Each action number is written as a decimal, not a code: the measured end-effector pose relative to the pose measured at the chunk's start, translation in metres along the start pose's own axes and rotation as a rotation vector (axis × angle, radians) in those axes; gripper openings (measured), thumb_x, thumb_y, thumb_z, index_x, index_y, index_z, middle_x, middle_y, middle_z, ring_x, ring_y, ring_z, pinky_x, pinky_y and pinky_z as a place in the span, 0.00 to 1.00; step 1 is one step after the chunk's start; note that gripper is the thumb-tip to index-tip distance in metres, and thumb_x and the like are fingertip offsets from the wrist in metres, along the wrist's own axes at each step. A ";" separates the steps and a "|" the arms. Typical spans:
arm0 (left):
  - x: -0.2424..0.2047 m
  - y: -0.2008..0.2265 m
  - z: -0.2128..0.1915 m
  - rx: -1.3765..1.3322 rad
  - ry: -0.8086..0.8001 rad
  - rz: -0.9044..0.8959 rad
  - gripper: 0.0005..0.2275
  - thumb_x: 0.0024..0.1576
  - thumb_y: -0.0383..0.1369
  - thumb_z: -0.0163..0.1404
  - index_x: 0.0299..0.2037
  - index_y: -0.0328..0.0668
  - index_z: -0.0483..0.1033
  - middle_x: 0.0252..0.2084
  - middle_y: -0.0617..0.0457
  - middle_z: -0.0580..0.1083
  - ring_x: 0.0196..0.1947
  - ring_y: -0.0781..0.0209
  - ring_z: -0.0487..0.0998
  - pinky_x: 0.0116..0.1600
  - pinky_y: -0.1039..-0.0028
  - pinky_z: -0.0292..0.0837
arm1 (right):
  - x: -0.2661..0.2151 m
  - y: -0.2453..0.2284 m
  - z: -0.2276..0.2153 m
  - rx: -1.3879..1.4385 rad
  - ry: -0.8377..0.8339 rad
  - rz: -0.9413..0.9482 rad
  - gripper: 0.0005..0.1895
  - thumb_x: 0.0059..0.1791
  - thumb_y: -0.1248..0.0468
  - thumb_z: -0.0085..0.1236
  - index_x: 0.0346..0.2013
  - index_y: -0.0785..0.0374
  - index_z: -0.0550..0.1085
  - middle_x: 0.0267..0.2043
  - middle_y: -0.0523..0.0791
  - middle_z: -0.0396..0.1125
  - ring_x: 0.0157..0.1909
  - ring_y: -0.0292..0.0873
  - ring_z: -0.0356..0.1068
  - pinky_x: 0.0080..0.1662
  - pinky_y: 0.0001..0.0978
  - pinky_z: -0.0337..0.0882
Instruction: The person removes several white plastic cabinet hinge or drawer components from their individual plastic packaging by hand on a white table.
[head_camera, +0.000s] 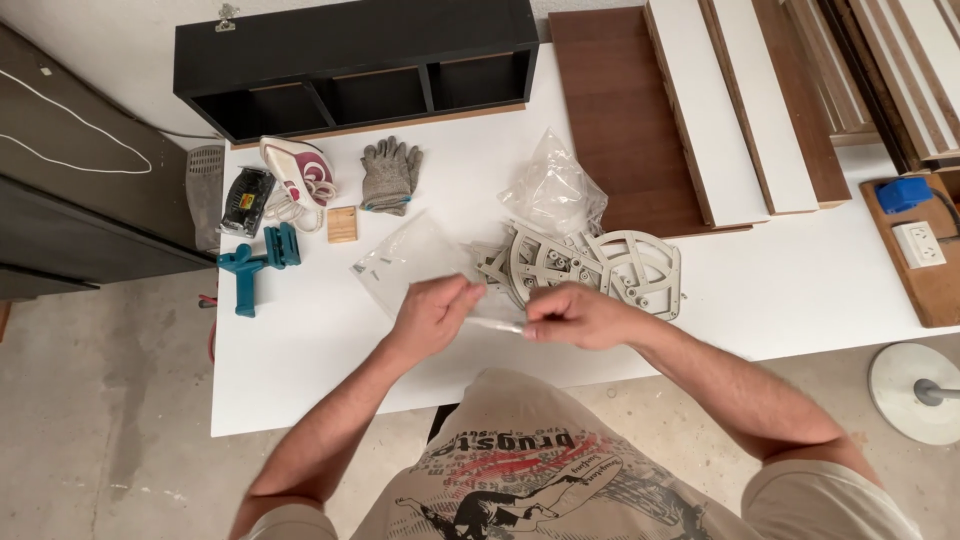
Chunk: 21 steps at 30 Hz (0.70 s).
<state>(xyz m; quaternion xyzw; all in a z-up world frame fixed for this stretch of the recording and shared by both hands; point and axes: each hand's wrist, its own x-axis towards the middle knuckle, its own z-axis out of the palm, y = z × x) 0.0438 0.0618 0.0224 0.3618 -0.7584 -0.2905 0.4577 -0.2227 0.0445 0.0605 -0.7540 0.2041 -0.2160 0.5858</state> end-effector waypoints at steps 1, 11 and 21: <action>-0.004 0.006 -0.001 0.000 0.002 0.003 0.18 0.67 0.33 0.49 0.22 0.39 0.69 0.14 0.48 0.68 0.15 0.54 0.69 0.25 0.70 0.69 | -0.007 0.005 0.003 -0.004 0.000 -0.001 0.13 0.53 0.65 0.59 0.23 0.64 0.77 0.18 0.41 0.56 0.26 0.39 0.52 0.31 0.34 0.60; -0.028 -0.017 -0.114 0.110 0.320 -0.238 0.21 0.68 0.30 0.48 0.17 0.43 0.65 0.13 0.54 0.62 0.20 0.70 0.59 0.28 0.73 0.61 | -0.074 0.020 -0.062 -0.277 0.436 -0.022 0.20 0.50 0.66 0.60 0.13 0.63 0.70 0.11 0.44 0.56 0.18 0.41 0.53 0.28 0.34 0.60; 0.014 0.013 -0.035 -0.021 0.224 -0.324 0.17 0.67 0.37 0.50 0.23 0.44 0.75 0.16 0.51 0.71 0.20 0.64 0.68 0.31 0.72 0.69 | 0.022 -0.008 0.038 -0.875 0.708 -0.390 0.16 0.51 0.54 0.63 0.49 0.58 0.81 0.37 0.44 0.72 0.36 0.48 0.71 0.41 0.39 0.69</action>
